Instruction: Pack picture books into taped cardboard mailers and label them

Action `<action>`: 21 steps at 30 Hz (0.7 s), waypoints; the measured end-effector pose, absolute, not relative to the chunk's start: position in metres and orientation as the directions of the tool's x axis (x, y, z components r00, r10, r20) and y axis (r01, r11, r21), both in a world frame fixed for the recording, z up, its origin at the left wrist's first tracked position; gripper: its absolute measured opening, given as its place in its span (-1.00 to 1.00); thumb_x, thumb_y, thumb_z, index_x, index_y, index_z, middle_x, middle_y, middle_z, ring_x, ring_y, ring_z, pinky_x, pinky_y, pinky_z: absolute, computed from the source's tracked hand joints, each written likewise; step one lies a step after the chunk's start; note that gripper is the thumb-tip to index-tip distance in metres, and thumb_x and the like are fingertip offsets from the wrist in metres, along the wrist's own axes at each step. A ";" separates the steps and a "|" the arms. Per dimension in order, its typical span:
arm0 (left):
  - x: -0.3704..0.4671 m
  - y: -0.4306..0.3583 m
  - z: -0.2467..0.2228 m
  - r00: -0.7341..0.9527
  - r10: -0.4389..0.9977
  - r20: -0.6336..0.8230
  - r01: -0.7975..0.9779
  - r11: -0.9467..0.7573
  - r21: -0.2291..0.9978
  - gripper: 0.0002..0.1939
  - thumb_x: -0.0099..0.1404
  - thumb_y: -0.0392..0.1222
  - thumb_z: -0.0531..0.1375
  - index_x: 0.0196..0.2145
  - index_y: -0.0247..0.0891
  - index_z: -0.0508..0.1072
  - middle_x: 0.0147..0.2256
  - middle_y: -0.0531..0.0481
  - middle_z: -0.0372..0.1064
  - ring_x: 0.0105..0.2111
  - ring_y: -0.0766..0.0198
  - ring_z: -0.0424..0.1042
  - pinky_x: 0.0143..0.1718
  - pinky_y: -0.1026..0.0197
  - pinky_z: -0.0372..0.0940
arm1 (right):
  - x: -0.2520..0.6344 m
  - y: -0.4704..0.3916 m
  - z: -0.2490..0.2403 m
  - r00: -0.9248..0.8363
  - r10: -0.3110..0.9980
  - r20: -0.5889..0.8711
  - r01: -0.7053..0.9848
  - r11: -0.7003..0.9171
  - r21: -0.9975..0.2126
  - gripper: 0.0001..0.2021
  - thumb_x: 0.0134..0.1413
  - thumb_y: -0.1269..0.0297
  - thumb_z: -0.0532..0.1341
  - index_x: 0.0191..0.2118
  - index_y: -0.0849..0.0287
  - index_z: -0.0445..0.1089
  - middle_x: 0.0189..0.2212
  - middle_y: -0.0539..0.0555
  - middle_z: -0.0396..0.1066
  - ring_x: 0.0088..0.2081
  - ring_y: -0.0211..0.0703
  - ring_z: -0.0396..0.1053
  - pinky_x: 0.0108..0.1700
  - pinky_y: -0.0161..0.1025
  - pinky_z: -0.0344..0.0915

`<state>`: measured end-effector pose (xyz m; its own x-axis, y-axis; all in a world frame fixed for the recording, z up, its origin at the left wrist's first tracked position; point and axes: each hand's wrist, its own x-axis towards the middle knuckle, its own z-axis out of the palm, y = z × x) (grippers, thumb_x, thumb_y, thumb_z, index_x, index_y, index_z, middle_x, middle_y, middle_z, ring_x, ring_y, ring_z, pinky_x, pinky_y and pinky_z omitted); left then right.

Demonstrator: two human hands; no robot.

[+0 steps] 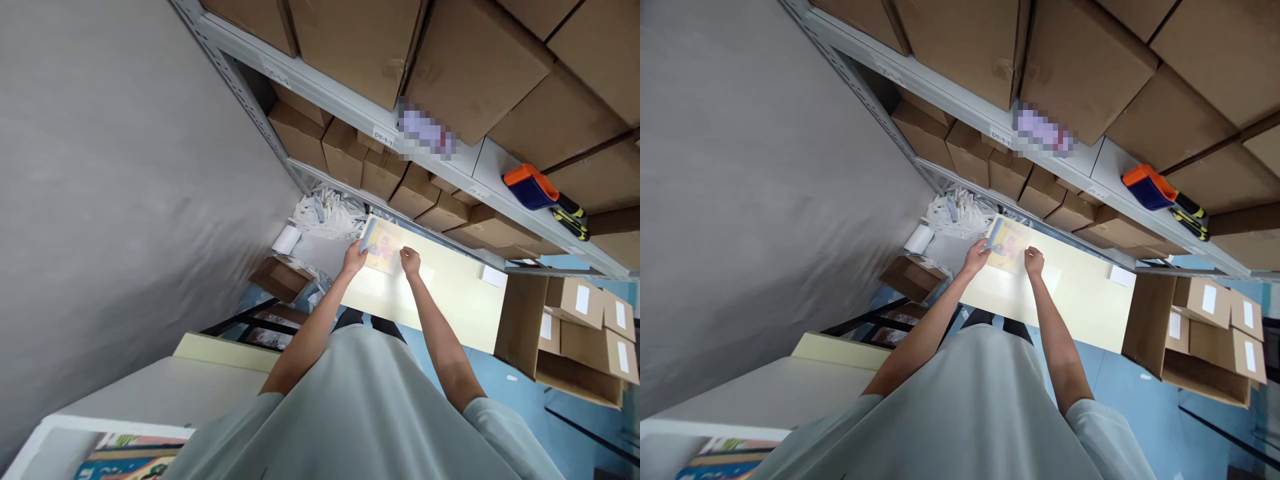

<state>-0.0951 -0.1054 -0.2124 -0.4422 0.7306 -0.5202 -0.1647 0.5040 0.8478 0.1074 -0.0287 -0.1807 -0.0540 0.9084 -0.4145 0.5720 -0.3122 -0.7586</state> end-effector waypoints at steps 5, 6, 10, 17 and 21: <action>-0.071 -0.156 -0.161 -0.511 0.735 -0.446 -0.223 0.387 0.895 -0.57 0.26 -0.16 0.39 0.09 -0.21 0.64 0.22 -0.28 0.55 0.23 -0.10 0.54 0.27 -0.10 0.41 | 0.127 -0.063 -0.131 -0.116 0.949 -0.294 0.587 -0.173 -0.791 -0.41 0.11 -0.24 0.24 0.00 0.19 0.57 0.06 0.38 0.63 0.08 0.20 0.62 0.19 0.13 0.52; -0.066 -0.168 -0.150 -0.534 0.737 -0.415 -0.227 0.348 0.910 -0.59 0.27 -0.12 0.39 0.07 -0.21 0.64 0.22 -0.28 0.55 0.24 -0.09 0.54 0.29 -0.10 0.40 | 0.132 -0.072 -0.121 -0.168 0.949 -0.268 0.572 -0.128 -0.810 -0.38 0.12 -0.26 0.23 0.02 0.19 0.56 0.09 0.39 0.62 0.08 0.21 0.63 0.17 0.13 0.54; -0.045 -0.225 -0.105 -0.638 0.732 -0.239 -0.161 0.178 0.971 -0.63 0.34 0.09 0.36 -0.01 -0.14 0.68 0.13 -0.22 0.63 0.20 -0.06 0.57 0.36 -0.12 0.33 | 0.151 -0.102 -0.085 -0.391 0.898 -0.203 0.491 0.017 -0.871 -0.40 0.22 -0.23 0.22 0.10 0.18 0.56 0.13 0.38 0.61 0.11 0.20 0.62 0.20 0.14 0.54; 0.007 -0.353 -0.033 -0.875 0.455 -0.165 -0.136 0.097 0.986 -0.39 0.52 0.28 0.14 0.27 -0.17 0.57 -0.23 -0.14 0.72 0.01 -0.04 0.67 0.33 -0.12 0.33 | 0.152 -0.163 -0.049 -0.768 0.617 -0.172 0.322 0.140 -0.936 -0.52 0.29 -0.17 0.28 0.08 0.08 0.61 0.13 0.32 0.61 0.15 0.25 0.59 0.30 0.23 0.46; 0.044 -0.424 -0.009 -0.954 0.267 -0.138 -0.147 -0.014 0.989 -0.34 0.57 0.16 0.10 0.49 -0.12 0.31 0.02 -0.17 0.70 0.01 0.05 0.68 0.32 -0.08 0.35 | 0.137 -0.214 -0.039 -0.909 0.386 -0.157 0.244 0.188 -0.951 -0.54 0.29 -0.17 0.28 0.03 0.07 0.63 0.08 0.30 0.64 0.13 0.26 0.59 0.28 0.24 0.45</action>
<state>0.0441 -0.4241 -0.0093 -0.9537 0.2674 -0.1379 -0.1468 -0.0136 0.9891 0.1367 -0.2142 -0.0394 -0.9089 0.3863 -0.1569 0.2443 0.1884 -0.9512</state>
